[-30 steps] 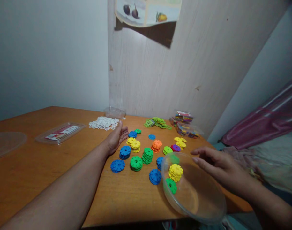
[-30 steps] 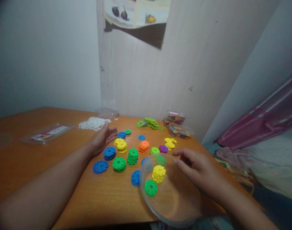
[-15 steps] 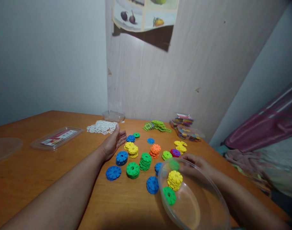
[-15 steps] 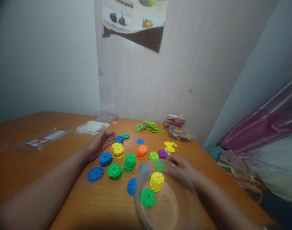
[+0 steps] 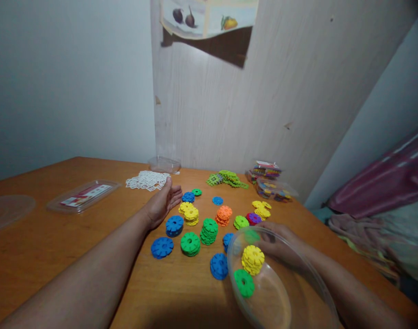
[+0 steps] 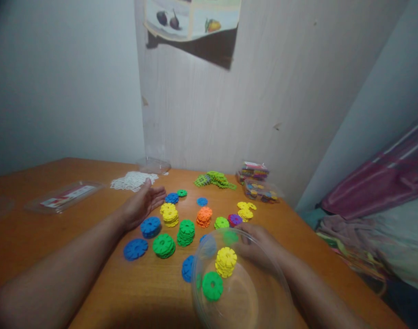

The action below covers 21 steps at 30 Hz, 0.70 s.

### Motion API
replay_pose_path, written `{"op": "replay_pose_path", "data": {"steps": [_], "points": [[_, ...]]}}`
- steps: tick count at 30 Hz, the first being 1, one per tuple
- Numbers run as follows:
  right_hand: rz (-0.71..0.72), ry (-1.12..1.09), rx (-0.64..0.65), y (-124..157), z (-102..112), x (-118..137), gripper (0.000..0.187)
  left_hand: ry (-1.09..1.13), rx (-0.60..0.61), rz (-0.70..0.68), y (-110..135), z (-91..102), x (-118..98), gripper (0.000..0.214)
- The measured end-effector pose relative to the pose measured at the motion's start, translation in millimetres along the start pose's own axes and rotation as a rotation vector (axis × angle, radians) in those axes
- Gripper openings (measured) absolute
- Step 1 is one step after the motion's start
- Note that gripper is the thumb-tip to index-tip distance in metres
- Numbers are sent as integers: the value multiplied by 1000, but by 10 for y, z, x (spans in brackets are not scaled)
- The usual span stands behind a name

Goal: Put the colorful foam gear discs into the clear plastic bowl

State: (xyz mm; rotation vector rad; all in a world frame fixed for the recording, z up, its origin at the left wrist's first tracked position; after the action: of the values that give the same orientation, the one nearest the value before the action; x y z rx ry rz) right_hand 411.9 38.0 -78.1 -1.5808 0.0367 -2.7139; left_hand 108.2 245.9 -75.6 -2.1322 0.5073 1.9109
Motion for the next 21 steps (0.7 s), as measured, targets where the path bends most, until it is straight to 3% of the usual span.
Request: {"op": "replay_pose_path", "data": {"steps": [6,9,11,14,16,21], "points": [[-25,-19,-39,99,137,-41,37,17,-2,-15,21,-15,-25,88],[-62,-24,-240,250,443,7,45,16,3,-18,16,-16,-26,88],[-70,8,-367,405,650,122,47,7,5,-14,14,-17,-27,90],[33,70,-365,621,724,476,49,-3,-4,-10,11,-11,-31,92],[91,161,-264,725,586,732,46,-2,-10,-11,6,-8,-33,91],[129,408,97,770,-94,1149,36,-11,1,-11,-11,-15,-25,89]]}}
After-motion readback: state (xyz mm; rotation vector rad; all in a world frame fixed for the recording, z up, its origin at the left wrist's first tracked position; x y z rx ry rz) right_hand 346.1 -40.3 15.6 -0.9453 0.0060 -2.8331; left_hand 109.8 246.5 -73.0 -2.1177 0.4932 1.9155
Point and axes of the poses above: each hand's wrist, its own y-axis away from the middle knuckle, its own z-axis out of the back of the hand, x = y × z, the point moved 8 cm from there along -y, towards the middle knuckle, and after that the axes turned 10 degrees about -y, right-handed, at the moved point
